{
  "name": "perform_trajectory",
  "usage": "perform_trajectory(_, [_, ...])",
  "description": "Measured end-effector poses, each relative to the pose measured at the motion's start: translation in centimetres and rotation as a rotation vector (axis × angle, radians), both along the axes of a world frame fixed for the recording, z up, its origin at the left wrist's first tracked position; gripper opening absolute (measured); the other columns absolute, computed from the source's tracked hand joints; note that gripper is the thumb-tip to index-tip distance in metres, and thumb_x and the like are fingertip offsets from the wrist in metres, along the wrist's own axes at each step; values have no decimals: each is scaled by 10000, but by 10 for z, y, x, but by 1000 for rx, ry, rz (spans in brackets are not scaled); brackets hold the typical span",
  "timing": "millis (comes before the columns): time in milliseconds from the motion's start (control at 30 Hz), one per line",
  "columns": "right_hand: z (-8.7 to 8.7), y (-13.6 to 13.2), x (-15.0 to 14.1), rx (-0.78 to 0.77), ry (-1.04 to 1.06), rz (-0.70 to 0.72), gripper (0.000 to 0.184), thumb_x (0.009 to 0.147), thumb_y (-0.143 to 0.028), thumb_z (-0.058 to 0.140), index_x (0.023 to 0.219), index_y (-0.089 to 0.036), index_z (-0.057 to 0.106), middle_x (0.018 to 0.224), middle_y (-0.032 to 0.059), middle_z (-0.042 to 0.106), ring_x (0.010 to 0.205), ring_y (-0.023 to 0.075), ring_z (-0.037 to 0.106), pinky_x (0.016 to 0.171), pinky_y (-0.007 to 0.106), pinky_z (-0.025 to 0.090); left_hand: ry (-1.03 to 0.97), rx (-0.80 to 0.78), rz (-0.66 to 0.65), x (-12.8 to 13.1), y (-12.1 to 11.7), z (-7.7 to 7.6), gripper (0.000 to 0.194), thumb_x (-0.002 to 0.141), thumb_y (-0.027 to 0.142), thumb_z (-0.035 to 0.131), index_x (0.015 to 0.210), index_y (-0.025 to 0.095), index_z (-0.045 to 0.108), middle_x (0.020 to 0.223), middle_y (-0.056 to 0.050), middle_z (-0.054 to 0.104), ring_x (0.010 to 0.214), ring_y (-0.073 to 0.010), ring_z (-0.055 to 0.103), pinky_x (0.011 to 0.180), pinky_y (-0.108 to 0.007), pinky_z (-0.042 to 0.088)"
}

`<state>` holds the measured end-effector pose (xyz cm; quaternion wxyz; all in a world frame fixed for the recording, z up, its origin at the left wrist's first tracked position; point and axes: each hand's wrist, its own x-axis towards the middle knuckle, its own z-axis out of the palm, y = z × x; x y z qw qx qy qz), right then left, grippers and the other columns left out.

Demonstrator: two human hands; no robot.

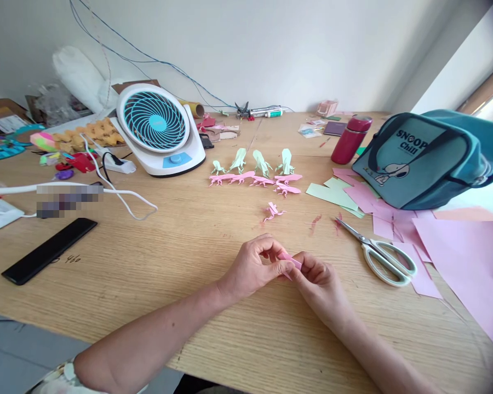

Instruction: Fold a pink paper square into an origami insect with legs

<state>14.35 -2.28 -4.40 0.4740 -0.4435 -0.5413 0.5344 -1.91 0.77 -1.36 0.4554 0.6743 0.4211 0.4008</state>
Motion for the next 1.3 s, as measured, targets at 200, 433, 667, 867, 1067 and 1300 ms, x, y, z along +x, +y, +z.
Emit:
perform_trajectory(200, [-5, -2, 1, 31, -106, 24, 314, 837, -474, 719, 698, -205, 636, 662, 7, 643, 634, 150, 566, 608, 259, 446, -54, -11, -3, 2, -2, 0, 315, 760, 298, 791, 621, 147, 551, 669, 25, 568, 632, -85, 526, 620, -207, 445])
perform_trajectory(433, [-1, -1, 3, 17, -114, 66, 305, 850, -461, 706, 702, -205, 632, 676, 8, 656, 650, 153, 585, 615, 262, 441, -243, -244, -146, 1, -1, -2, 301, 834, 385, 714, 723, 150, 564, 709, 1, 631, 618, -117, 635, 582, -229, 523])
perform_trajectory(667, [3, 0, 2, -38, -48, 76, 354, 826, -543, 708, 731, -205, 658, 725, 43, 718, 686, 177, 652, 648, 276, 501, -174, -159, -179, -2, 3, -4, 412, 953, 486, 543, 755, 134, 628, 704, -26, 643, 675, -127, 632, 665, -240, 499])
perform_trajectory(867, [4, 5, 2, -81, 48, 41, 412, 731, -598, 772, 715, -205, 649, 684, 35, 706, 664, 175, 646, 647, 278, 513, -115, -62, -13, 1, 4, -7, 278, 813, 364, 729, 708, 151, 584, 717, -7, 631, 677, -118, 590, 656, -229, 484])
perform_trajectory(1067, [3, 6, 2, -99, 77, 51, 398, 753, -591, 757, 791, -202, 685, 762, 39, 716, 721, 175, 658, 691, 281, 534, -86, -104, 6, 0, 7, -8, 229, 834, 314, 701, 727, 136, 605, 716, -18, 646, 682, -127, 607, 669, -245, 491])
perform_trajectory(1300, [5, 7, 2, -95, 60, 65, 414, 730, -609, 766, 745, -198, 725, 722, 34, 715, 678, 171, 644, 673, 282, 548, -116, -76, 1, 2, 6, -10, 200, 790, 293, 755, 754, 128, 648, 788, -43, 700, 719, -142, 649, 691, -253, 520])
